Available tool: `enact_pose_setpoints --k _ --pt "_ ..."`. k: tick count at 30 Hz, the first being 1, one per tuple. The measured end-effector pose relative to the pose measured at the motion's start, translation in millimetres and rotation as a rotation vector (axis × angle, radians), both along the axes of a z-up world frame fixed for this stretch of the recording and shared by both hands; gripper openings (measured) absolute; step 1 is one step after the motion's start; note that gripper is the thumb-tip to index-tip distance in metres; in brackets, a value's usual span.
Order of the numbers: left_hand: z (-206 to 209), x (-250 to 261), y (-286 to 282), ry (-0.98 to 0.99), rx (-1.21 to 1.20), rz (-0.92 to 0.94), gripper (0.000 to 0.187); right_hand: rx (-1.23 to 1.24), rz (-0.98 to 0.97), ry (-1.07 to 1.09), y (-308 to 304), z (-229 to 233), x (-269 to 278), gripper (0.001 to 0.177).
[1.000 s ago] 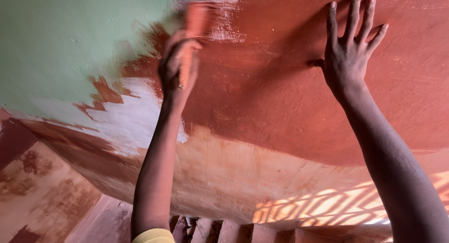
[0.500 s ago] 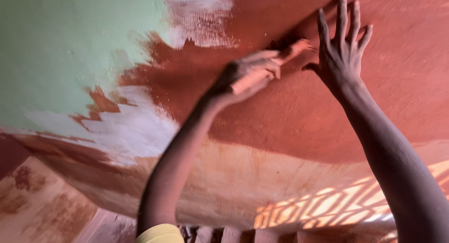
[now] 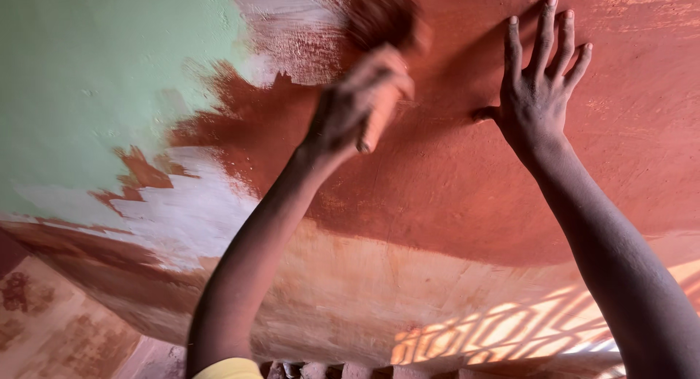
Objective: The person paints a wall with reddish-brown paint using a brush. They repeatedly dip the brush into a bucket and apply paint in broad strokes, covering patches of lighter-colored wall.
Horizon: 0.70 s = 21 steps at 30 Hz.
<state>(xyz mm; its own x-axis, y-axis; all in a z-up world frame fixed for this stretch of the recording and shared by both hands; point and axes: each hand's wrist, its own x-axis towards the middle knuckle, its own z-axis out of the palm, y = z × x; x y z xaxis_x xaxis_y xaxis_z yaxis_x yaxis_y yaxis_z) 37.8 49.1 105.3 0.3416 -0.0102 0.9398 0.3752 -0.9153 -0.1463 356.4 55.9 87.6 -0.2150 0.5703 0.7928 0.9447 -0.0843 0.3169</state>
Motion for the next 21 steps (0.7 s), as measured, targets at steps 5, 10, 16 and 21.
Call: enact_pose_setpoints --k 5,10,16,21 --pt "12.5 0.8 -20.5 0.427 -0.138 -0.077 0.013 -0.015 0.027 0.03 -2.8 0.0 1.0 0.119" --pt "64.6 -39.7 -3.1 0.075 0.179 0.222 0.007 0.005 -0.01 -0.026 -7.3 -1.7 1.2 0.141" --pt "49.7 -36.8 2.7 -0.253 0.279 0.305 0.012 0.01 -0.01 -0.029 -2.0 -6.0 4.2 0.14" --pt "13.8 5.0 -21.6 0.07 -0.033 -0.092 0.014 0.028 -0.007 -0.053 -4.7 -1.8 8.7 0.13"
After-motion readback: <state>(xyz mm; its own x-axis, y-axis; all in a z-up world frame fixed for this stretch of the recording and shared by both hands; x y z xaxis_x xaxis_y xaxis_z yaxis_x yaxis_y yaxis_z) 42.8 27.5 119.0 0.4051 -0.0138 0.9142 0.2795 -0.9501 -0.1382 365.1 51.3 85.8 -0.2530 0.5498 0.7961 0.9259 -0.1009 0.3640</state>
